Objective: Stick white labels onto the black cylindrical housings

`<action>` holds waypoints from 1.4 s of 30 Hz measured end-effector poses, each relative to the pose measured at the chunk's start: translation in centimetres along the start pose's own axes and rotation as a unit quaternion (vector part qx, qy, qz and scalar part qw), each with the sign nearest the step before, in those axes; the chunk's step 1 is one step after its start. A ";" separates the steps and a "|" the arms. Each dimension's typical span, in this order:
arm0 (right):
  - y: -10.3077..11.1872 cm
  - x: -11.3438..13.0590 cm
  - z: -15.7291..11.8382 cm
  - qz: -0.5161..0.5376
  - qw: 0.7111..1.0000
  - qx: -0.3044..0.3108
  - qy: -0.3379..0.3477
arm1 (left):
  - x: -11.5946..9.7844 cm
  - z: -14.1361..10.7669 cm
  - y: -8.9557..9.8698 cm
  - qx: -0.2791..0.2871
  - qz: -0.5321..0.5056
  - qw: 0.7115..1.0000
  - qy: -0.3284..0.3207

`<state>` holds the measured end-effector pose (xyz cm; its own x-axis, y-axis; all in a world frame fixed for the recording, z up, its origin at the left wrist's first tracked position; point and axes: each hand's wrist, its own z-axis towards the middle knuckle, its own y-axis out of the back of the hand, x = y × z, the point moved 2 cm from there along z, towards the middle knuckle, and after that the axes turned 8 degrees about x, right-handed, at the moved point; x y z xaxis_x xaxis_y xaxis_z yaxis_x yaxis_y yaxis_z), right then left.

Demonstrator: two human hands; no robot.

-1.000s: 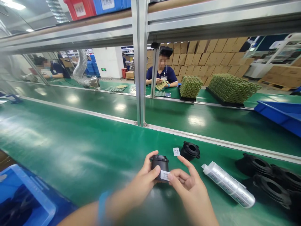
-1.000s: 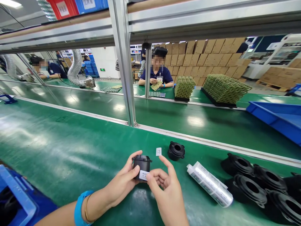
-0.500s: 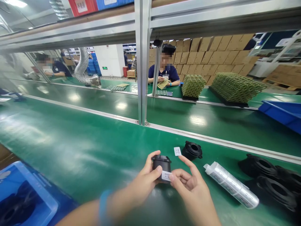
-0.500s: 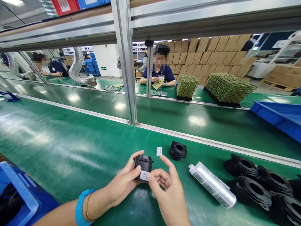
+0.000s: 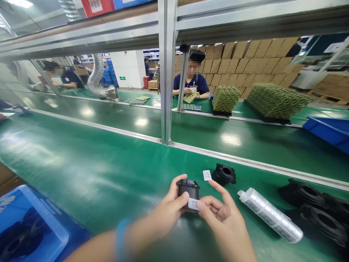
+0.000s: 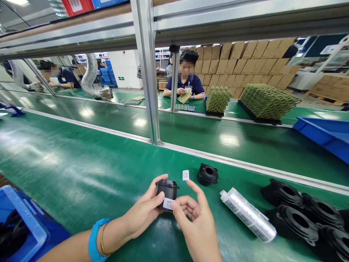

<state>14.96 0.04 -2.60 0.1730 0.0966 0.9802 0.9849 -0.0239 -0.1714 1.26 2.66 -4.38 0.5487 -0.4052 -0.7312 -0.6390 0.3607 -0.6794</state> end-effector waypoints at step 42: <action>-0.4 0.2 -0.2 -0.036 0.999 -0.020 0.007 | 0.4 -0.4 0.8 0.008 0.112 0.994 0.001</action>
<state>14.61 -0.14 -2.30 0.1011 0.0847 0.9913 0.9937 -0.0567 -0.0965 0.73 2.43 -5.16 0.3924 -0.3160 -0.8638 -0.7363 0.4549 -0.5009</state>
